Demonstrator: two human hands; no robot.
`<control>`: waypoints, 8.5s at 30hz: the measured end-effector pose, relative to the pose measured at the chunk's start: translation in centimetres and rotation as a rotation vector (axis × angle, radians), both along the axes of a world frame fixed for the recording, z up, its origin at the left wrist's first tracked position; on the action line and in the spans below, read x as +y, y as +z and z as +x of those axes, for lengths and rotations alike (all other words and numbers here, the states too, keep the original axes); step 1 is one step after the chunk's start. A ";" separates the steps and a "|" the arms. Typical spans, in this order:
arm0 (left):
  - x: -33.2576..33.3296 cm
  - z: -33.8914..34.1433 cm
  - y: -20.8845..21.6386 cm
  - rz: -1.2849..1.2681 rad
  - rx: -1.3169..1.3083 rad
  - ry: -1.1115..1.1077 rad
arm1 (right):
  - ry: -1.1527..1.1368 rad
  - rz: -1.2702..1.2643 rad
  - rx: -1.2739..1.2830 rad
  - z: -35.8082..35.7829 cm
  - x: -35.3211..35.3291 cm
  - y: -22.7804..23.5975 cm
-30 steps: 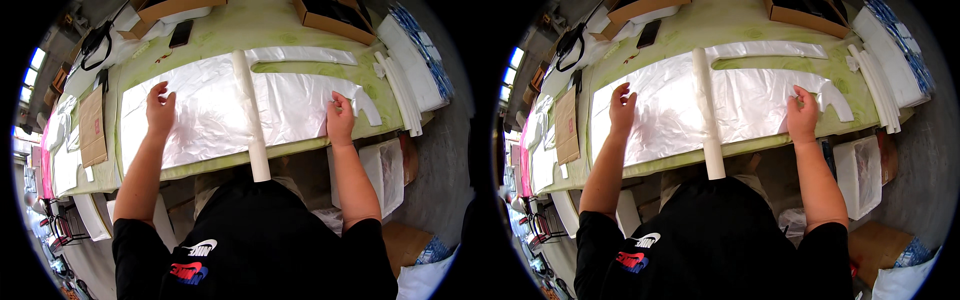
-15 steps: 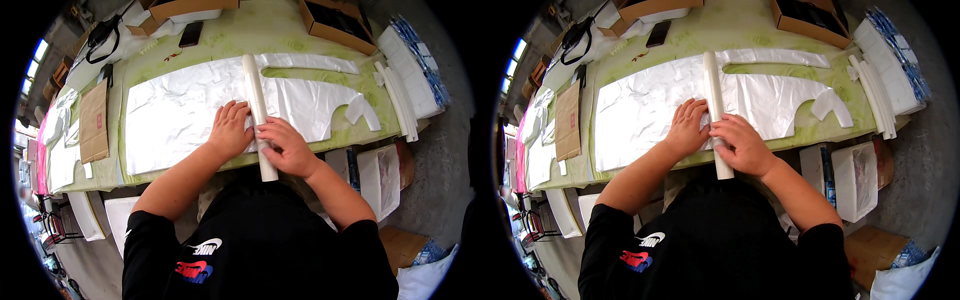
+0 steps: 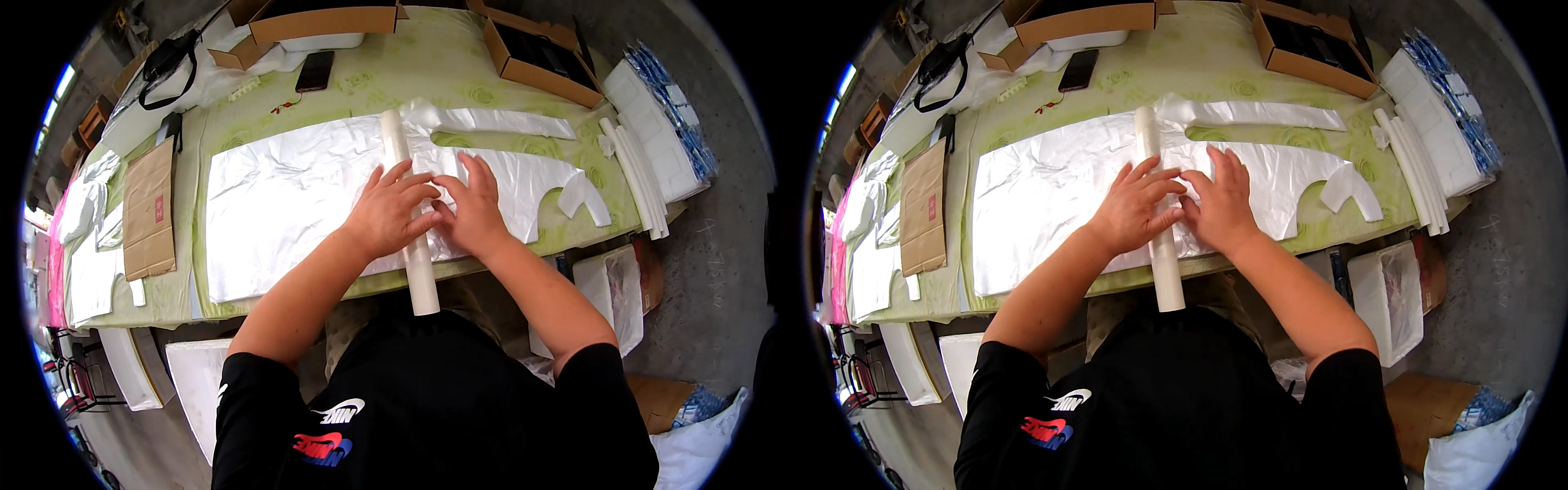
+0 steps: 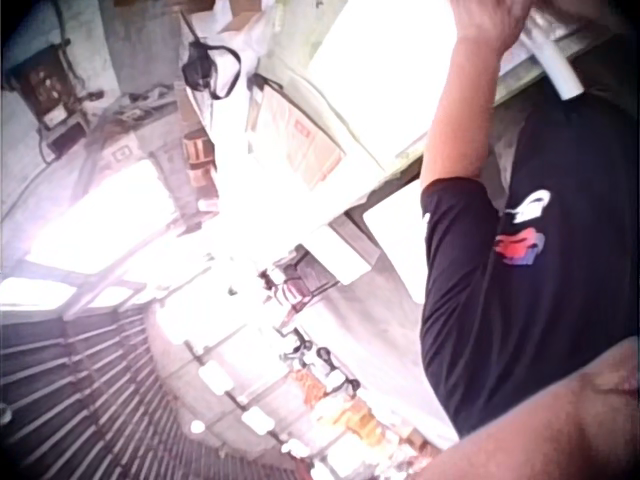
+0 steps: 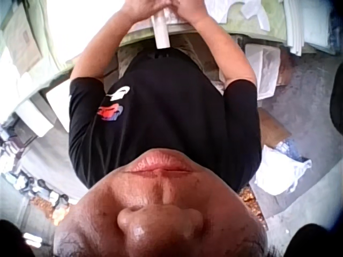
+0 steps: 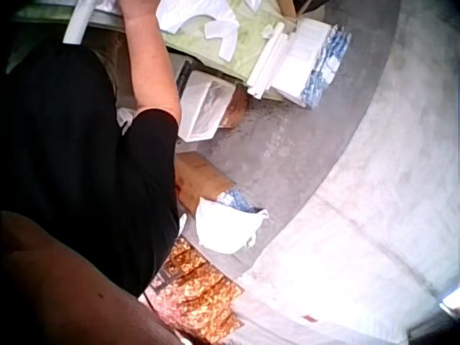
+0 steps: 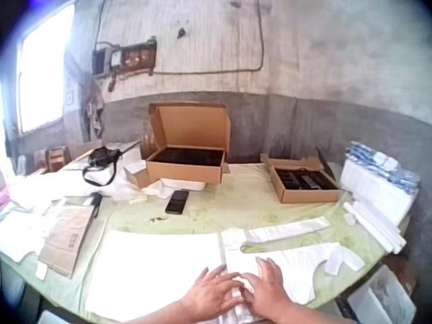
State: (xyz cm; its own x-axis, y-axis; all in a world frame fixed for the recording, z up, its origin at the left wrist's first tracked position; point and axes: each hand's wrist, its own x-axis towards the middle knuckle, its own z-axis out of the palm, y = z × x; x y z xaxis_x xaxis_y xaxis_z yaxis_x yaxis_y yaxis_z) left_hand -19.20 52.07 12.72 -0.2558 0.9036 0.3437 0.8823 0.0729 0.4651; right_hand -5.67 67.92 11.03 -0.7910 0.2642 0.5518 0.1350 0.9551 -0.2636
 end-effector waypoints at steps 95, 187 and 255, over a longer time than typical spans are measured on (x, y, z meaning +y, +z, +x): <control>-1.5 -13.0 -0.5 -0.148 -1.001 0.606 | 0.397 -1.226 -0.552 9.6 -4.1 2.3; -7.6 5.8 -2.1 -0.299 0.162 0.238 | 0.082 -0.870 -0.549 3.2 -5.1 2.3; -15.4 13.4 -4.0 0.451 -1.723 0.577 | 0.482 -1.154 -0.403 4.0 -12.2 0.4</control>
State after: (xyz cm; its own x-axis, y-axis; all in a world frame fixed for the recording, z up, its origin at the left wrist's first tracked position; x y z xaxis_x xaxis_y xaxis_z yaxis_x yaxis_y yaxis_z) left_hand -5.76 36.71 8.71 -0.7378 0.5173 -0.4336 -0.6019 -0.2136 0.7695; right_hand -1.71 55.76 11.46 -0.9930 0.0685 -0.0959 0.1070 0.1834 -0.9772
